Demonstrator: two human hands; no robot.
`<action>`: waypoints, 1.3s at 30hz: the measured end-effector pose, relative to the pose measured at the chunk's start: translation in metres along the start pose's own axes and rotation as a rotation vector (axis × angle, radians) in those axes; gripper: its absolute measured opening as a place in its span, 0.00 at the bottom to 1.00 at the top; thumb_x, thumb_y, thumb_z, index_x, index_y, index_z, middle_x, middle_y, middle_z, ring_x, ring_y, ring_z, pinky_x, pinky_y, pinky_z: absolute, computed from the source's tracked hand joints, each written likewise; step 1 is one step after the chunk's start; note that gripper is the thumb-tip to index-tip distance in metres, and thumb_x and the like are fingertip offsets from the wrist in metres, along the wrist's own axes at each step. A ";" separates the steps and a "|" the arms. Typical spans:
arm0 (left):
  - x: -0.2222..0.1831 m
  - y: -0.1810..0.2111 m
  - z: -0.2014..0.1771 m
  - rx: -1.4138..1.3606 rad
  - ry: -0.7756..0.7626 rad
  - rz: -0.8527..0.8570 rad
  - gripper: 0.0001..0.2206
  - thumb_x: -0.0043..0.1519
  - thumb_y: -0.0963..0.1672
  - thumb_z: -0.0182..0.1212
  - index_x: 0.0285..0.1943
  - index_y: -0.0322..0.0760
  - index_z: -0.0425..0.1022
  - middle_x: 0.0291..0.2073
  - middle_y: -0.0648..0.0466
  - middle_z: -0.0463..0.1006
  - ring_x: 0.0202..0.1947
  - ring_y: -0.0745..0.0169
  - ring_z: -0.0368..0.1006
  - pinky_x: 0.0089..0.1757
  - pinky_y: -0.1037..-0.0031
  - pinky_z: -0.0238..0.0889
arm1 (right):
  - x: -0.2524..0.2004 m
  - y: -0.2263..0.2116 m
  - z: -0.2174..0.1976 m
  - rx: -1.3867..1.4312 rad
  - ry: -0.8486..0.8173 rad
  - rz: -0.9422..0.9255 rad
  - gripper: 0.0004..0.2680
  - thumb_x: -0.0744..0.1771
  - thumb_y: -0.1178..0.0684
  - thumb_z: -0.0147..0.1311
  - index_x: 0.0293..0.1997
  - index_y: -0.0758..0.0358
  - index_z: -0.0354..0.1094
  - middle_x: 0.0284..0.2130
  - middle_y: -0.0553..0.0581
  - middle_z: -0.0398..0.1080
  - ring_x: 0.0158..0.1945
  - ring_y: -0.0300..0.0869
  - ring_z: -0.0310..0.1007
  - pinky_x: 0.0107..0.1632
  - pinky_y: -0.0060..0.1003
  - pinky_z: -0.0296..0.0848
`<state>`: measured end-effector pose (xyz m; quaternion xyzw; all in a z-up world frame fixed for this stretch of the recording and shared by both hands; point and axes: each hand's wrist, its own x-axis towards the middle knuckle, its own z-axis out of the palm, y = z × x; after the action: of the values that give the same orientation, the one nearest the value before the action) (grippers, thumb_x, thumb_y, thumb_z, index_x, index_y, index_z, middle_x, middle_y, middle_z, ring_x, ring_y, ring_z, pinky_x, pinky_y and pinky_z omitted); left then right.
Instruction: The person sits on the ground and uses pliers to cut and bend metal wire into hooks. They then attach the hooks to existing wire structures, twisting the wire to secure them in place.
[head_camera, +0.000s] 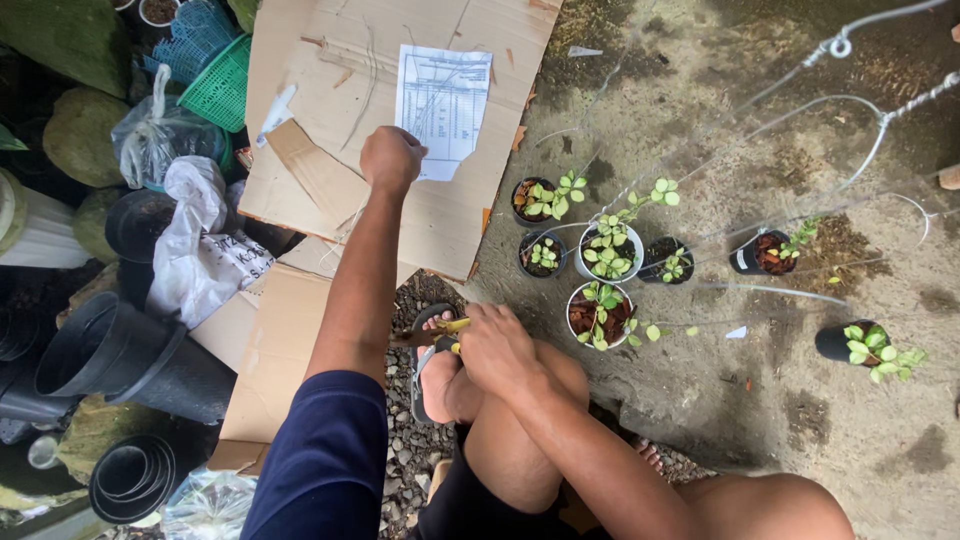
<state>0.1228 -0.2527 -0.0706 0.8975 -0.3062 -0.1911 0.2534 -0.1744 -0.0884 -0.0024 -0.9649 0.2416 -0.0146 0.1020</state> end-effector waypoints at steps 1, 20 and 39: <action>0.005 -0.001 -0.002 -0.017 0.039 0.020 0.07 0.50 0.47 0.77 0.34 0.49 0.86 0.35 0.53 0.85 0.38 0.54 0.80 0.42 0.66 0.71 | 0.001 0.001 -0.001 0.005 -0.013 -0.002 0.05 0.60 0.57 0.55 0.26 0.63 0.77 0.36 0.60 0.72 0.46 0.51 0.71 0.49 0.46 0.67; 0.095 -0.054 -0.037 0.144 0.202 -0.030 0.19 0.46 0.52 0.81 0.40 0.40 0.83 0.42 0.46 0.82 0.47 0.48 0.77 0.46 0.62 0.69 | 0.006 -0.010 -0.025 0.144 -0.117 -0.073 0.06 0.58 0.58 0.57 0.29 0.69 0.77 0.44 0.66 0.73 0.50 0.54 0.71 0.54 0.48 0.66; -0.001 -0.039 -0.144 -0.137 0.438 0.489 0.11 0.65 0.44 0.65 0.53 0.36 0.82 0.42 0.39 0.78 0.42 0.40 0.76 0.46 0.57 0.68 | 0.009 -0.039 -0.063 0.191 0.437 -0.302 0.06 0.63 0.56 0.57 0.37 0.65 0.77 0.52 0.63 0.71 0.59 0.54 0.69 0.63 0.51 0.64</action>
<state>0.2113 -0.1772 0.0220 0.7980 -0.4374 0.0526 0.4112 -0.1532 -0.0709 0.0672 -0.9500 0.1091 -0.2598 0.1348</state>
